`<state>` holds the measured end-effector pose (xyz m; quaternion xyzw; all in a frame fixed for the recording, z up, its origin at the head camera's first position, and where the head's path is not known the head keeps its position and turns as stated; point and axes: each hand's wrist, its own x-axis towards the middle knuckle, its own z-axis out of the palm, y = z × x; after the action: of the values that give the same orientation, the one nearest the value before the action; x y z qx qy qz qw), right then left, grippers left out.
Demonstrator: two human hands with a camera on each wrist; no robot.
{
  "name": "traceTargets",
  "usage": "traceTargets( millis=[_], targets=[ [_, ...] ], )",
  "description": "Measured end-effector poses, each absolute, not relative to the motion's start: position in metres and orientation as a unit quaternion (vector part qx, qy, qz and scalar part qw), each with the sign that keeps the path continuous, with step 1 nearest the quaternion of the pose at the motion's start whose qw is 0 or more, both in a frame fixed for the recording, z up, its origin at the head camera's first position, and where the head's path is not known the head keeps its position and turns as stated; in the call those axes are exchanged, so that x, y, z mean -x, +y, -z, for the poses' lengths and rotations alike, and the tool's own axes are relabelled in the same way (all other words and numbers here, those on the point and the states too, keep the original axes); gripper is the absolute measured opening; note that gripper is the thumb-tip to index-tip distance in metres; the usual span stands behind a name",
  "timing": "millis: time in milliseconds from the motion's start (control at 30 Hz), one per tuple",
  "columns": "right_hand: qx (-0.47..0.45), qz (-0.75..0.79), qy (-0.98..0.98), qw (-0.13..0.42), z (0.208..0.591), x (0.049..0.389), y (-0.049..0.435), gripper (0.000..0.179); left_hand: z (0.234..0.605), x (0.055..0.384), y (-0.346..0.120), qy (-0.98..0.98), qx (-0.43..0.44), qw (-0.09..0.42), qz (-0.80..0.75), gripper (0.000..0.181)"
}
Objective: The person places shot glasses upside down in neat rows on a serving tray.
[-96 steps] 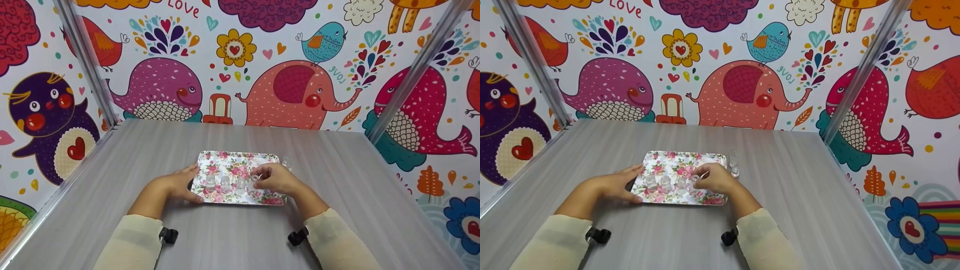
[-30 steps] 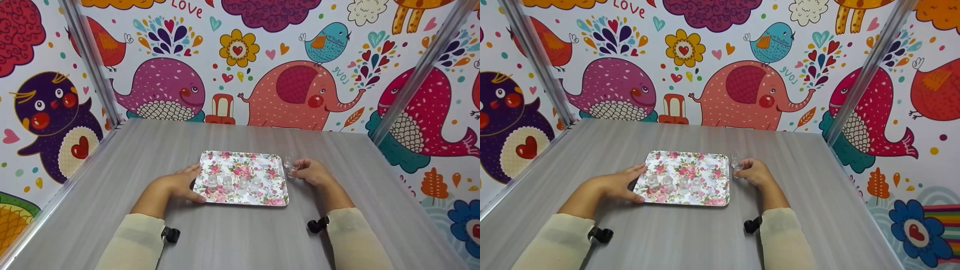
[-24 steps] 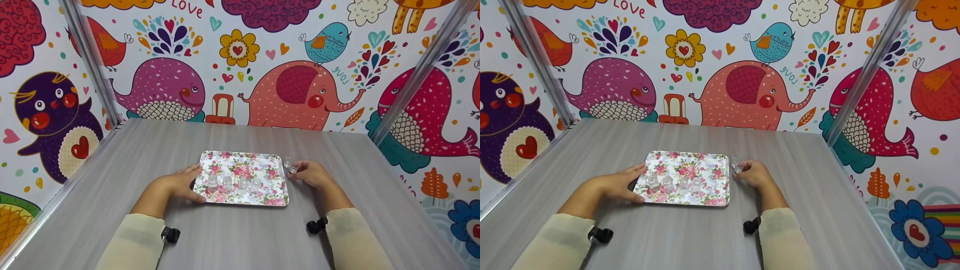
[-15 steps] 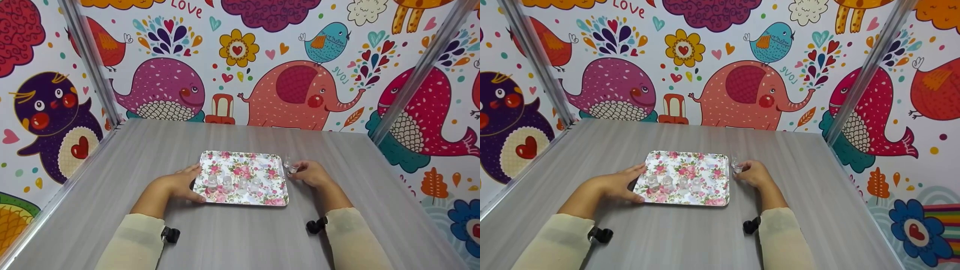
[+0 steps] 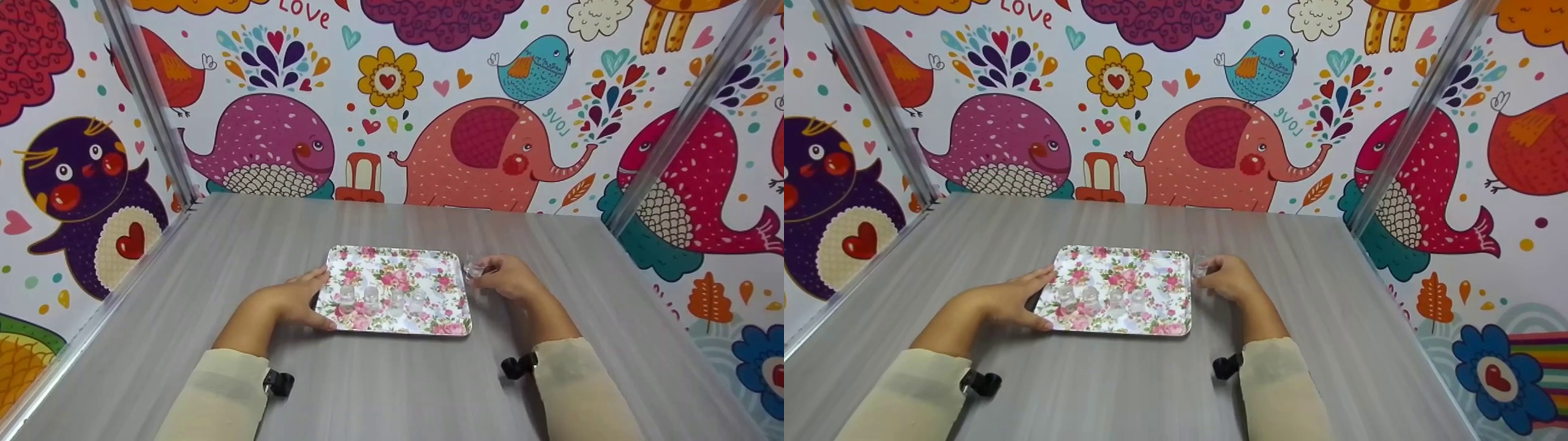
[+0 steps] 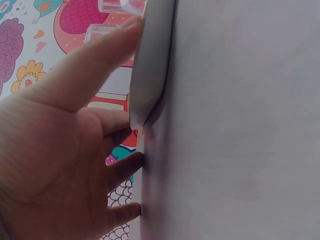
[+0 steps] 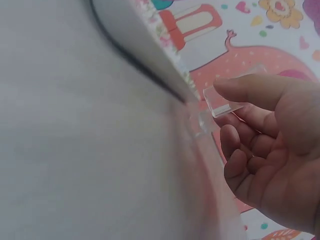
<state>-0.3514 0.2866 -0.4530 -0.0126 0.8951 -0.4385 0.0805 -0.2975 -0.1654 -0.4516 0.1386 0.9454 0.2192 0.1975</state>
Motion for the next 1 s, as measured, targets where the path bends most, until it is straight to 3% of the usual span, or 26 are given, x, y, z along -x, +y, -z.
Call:
traceTargets(
  millis=[367,1000],
  targets=[
    [0.028,0.432,0.897,0.085,0.434,0.337,0.265,0.027,0.454,0.299,-0.165,0.946,-0.137,0.197,-0.220,0.122],
    [0.162,0.467,0.865,0.082,0.423,0.320,0.235,0.028,0.455,0.300,-0.166,0.945,-0.139,0.198,-0.219,0.124]
  ],
)
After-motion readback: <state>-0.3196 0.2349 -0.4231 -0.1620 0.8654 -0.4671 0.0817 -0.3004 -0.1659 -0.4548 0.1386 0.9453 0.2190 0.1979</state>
